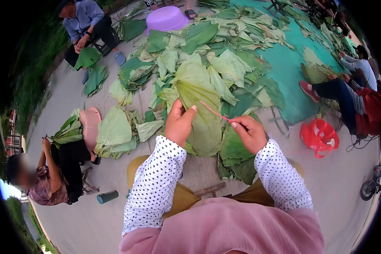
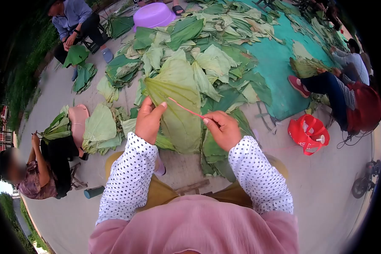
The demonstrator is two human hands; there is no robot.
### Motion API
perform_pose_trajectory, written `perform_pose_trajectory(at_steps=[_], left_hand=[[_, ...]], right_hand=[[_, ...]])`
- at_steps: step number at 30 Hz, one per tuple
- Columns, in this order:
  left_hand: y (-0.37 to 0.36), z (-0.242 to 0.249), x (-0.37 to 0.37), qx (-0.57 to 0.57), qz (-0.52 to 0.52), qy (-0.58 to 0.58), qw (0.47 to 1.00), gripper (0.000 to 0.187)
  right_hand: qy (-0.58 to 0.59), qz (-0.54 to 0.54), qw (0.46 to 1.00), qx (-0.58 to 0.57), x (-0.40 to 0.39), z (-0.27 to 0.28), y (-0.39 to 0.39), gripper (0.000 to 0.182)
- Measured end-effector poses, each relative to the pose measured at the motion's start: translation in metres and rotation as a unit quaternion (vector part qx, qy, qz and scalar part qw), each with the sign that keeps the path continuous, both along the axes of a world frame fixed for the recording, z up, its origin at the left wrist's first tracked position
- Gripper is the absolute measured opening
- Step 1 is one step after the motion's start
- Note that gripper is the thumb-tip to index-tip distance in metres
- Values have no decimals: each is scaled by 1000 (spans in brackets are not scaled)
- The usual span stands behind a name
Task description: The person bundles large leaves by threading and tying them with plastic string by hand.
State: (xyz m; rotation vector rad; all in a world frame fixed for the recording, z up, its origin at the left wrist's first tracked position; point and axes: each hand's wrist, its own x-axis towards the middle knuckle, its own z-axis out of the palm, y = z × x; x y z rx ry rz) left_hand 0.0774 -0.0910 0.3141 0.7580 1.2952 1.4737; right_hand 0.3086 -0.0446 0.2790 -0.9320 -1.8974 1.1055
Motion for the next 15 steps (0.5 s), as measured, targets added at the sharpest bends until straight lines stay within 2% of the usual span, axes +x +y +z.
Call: perform_pose_trajectory(at_steps=[7, 9, 10, 12, 15], left_hand=[[4, -3, 10, 10, -37, 52, 998, 31], [4, -8, 9, 60, -39, 146, 987, 28], [4, -10, 9, 60, -39, 146, 987, 28], [-2, -8, 0, 124, -6, 213, 969, 23], [-35, 4, -28, 95, 39, 231, 968, 20]], right_hand=[[0, 2, 1000, -26, 7, 2, 7, 12], [-1, 6, 1000, -18, 7, -4, 10, 12], [-2, 11, 1000, -10, 6, -5, 10, 12], [7, 23, 1000, -19, -5, -1, 10, 11], [29, 69, 997, -18, -39, 7, -6, 11]])
